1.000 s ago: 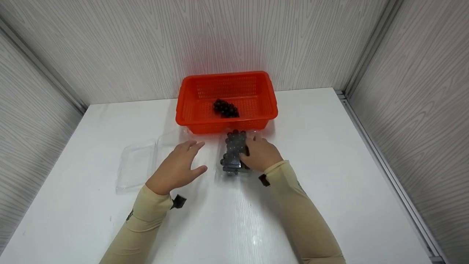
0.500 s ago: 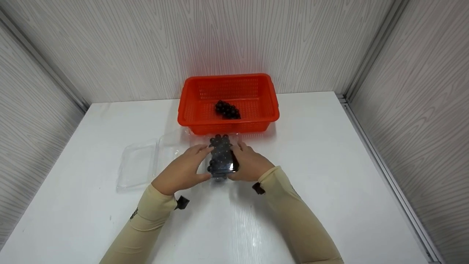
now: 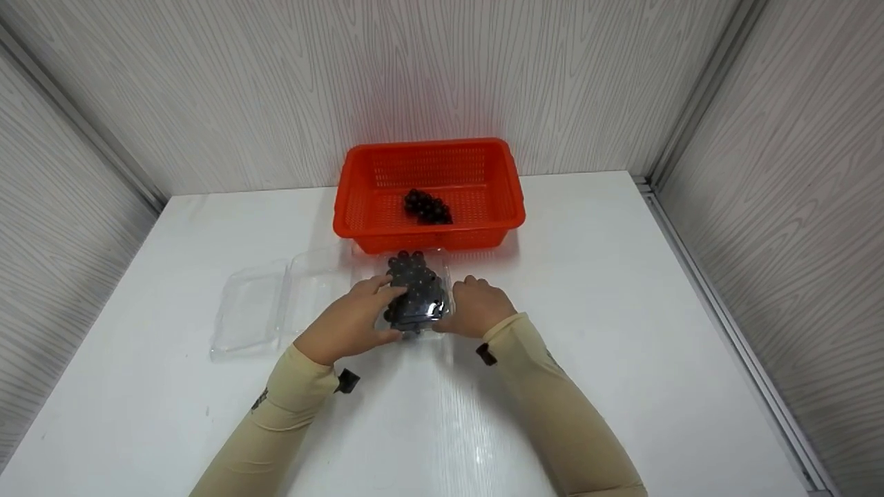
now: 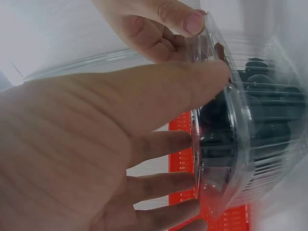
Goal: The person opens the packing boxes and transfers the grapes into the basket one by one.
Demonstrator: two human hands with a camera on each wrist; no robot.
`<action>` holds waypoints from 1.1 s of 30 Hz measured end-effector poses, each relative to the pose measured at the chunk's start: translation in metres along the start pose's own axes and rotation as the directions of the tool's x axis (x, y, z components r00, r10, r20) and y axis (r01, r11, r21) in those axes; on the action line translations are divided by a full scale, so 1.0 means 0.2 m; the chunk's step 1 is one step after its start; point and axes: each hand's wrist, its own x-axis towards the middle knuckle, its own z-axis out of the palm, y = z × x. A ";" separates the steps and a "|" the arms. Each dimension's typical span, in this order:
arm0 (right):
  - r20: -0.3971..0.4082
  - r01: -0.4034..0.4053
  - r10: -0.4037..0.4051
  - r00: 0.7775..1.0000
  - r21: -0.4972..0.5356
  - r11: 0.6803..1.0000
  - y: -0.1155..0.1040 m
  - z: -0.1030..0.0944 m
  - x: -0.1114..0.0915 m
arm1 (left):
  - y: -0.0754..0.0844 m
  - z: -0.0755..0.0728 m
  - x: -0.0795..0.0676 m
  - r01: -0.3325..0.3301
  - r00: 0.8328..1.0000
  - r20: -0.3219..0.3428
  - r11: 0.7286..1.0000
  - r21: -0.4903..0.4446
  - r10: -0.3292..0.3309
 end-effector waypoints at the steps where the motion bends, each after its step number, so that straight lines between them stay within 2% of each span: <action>1: 0.005 -0.003 0.003 1.000 0.000 1.000 0.00 0.00 0.00 | 0.00 0.00 0.00 0.006 1.000 -0.001 1.000 -0.002 -0.006; 10: 0.025 0.009 -0.010 1.000 0.046 0.999 0.01 0.02 0.02 | -0.01 0.01 0.00 0.007 1.000 -0.015 0.999 -0.034 -0.007; 15: 0.030 0.010 -0.012 0.999 0.084 0.996 0.01 0.03 0.03 | -0.01 0.00 0.00 -0.010 1.000 -0.017 1.000 -0.013 0.009; 20: 0.068 0.014 -0.025 0.997 0.159 0.987 0.03 0.03 0.03 | -0.01 0.01 0.02 -0.043 0.999 -0.019 0.999 0.019 0.043; 26: 0.123 -0.005 -0.026 0.992 0.244 0.970 0.03 0.04 0.05 | 0.01 0.01 0.02 -0.045 0.999 -0.021 0.999 0.018 0.046; 29: 0.126 -0.013 -0.019 0.992 0.243 0.970 0.02 0.05 0.06 | 0.01 0.02 0.02 -0.038 0.999 -0.030 0.999 0.013 0.038; 33: 0.094 -0.014 -0.003 0.996 0.183 0.983 0.01 0.05 0.07 | 0.01 0.03 0.02 -0.032 0.998 -0.053 0.999 0.024 0.033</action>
